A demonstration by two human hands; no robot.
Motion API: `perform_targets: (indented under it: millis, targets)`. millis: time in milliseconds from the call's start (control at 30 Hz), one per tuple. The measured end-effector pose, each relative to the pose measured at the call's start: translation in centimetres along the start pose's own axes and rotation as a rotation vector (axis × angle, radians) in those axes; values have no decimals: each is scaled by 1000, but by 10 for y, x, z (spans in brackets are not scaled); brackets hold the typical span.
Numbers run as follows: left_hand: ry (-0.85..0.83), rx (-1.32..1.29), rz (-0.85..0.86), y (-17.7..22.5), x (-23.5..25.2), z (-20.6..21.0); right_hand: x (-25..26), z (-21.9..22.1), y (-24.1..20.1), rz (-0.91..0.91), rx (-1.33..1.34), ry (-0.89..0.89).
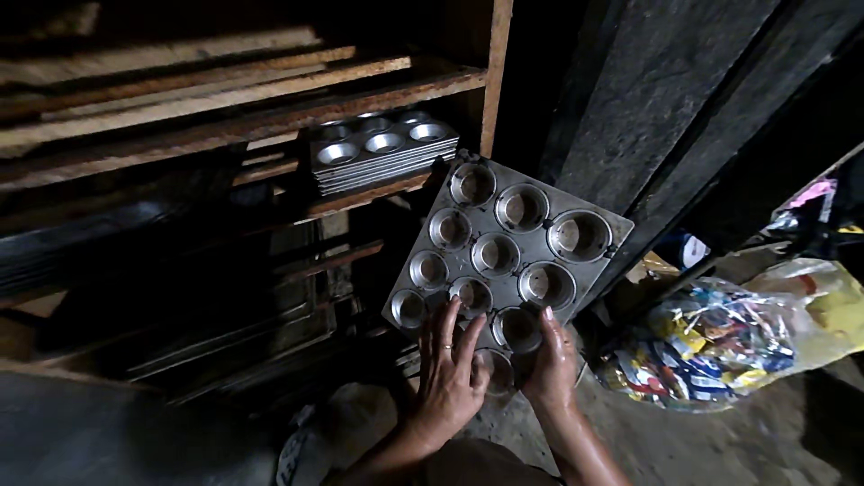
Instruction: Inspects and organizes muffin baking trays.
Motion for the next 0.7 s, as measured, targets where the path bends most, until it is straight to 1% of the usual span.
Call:
perform_targets:
  millis: [67,167,233,300,367,467,567,700]
  targets:
    - [41,-89,9,2,-3,-2,-1,1,1,0,-3,-11]
    - [219,-187,31,-5,-5,-25,0,-1,0,5,-3,-20]
    - [342,-171,38,-15,-5,-47,1,-4,1,30,-4,-13]
    - [373,-108,24,-22,-1,-61,2,-6,1,58,-10,9]
    - [306,-64,10,-26,3,-62,1,-8,2,80,-12,18]
    - [143,129,11,-22,9,-55,1,-9,5,105,-13,19]
    - [76,192,8,-17,13,-46,-1,-5,9,137,-12,7]
    - [9,200,-38,-16,17,-38,-1,-3,18,170,28,-6]
Point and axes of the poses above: each hand's wrist, its own x-axis towards the middle knuckle, its own z-axis out of the palm, y = z × x, the point moved 9 cm from there along x, towards the middle knuckle, and after that the axes turned 12 degrees about z, right-handed, at the moved point
